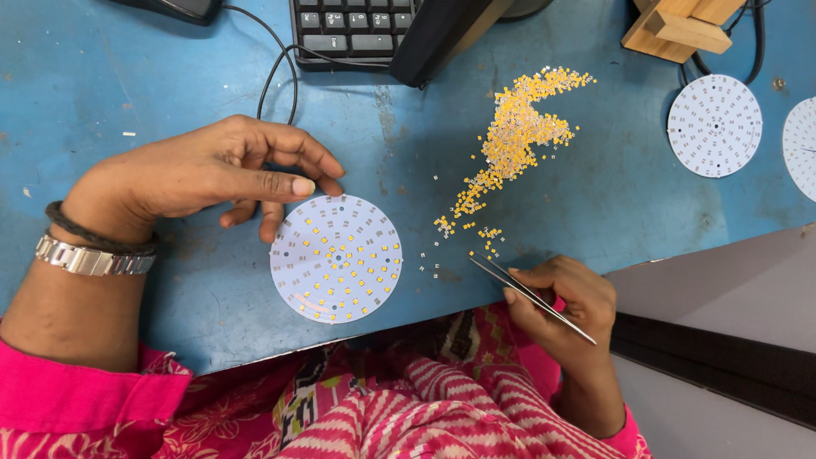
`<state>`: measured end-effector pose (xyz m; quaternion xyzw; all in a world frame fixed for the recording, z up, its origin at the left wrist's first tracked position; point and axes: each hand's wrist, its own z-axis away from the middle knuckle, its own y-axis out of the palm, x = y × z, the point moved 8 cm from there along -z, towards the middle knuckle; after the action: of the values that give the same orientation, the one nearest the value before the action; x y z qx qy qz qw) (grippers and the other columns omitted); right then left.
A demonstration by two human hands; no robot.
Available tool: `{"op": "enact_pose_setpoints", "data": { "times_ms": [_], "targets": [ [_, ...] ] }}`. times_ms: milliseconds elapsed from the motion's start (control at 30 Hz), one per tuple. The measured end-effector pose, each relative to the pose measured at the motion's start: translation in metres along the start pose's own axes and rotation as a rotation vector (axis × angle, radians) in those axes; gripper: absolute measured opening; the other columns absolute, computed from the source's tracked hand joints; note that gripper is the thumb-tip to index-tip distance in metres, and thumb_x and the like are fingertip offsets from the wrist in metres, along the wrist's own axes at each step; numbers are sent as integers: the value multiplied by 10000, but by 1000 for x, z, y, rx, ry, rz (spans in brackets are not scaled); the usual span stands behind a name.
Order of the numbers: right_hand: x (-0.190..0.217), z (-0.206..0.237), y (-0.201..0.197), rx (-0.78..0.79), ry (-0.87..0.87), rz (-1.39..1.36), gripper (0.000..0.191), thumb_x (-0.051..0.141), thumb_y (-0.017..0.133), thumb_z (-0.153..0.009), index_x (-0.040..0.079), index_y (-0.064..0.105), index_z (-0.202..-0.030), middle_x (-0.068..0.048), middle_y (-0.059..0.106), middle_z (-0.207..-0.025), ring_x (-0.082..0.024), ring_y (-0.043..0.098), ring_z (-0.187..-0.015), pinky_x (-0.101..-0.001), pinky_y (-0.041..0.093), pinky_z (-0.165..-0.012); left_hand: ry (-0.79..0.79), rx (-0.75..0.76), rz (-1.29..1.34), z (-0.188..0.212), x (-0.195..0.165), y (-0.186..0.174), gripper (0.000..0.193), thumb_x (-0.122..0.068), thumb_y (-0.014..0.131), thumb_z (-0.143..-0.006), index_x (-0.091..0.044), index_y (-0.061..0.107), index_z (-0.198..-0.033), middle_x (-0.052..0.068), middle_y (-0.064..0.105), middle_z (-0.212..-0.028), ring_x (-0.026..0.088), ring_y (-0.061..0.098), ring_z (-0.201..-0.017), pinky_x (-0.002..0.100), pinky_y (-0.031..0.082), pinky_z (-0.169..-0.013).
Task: The person uses tweezers to pick small yellow LED components from a pile on a blue table and places them into designated spots on a circular LED board. The person completes one board and then begins working on a second board in the same manner.
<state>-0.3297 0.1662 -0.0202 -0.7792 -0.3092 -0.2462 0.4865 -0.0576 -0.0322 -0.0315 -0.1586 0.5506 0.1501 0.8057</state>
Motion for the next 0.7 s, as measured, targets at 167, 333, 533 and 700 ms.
{"op": "enact_pose_setpoints", "data": {
  "times_ms": [167,333,533,700],
  "targets": [
    [-6,2,-2,-10,56,-19,139,17,807,-783,-29,713,-874,-90,703,-780,-146,609,-615,-265,442,-580,-19,-13,-2,0,1,1,517,-322,682,-848,-44,659,-1284,82,792,-1154,94,728,-571,189,439,-354],
    [-4,3,-2,-4,-19,-8,174,27,826,-762,-42,707,-869,-99,702,-773,-156,613,-620,-269,444,-586,-20,-9,3,-2,-2,4,507,-314,678,-861,-44,656,-1289,87,795,-1162,92,728,-576,187,438,-355],
    [14,7,11,-12,-42,-66,152,25,803,-797,-33,683,-868,-104,685,-776,-174,644,-626,-289,470,-565,-93,-33,-41,-1,-4,4,538,-288,646,-817,-81,650,-1314,60,784,-1137,115,706,-535,209,426,-351],
    [57,19,51,38,-178,-140,157,23,788,-768,3,661,-858,-82,662,-719,-176,599,-579,-296,436,-528,-46,-23,-22,-2,-8,6,479,-285,646,-888,-45,640,-1303,78,779,-1136,128,718,-563,206,437,-374]
  ]
}}
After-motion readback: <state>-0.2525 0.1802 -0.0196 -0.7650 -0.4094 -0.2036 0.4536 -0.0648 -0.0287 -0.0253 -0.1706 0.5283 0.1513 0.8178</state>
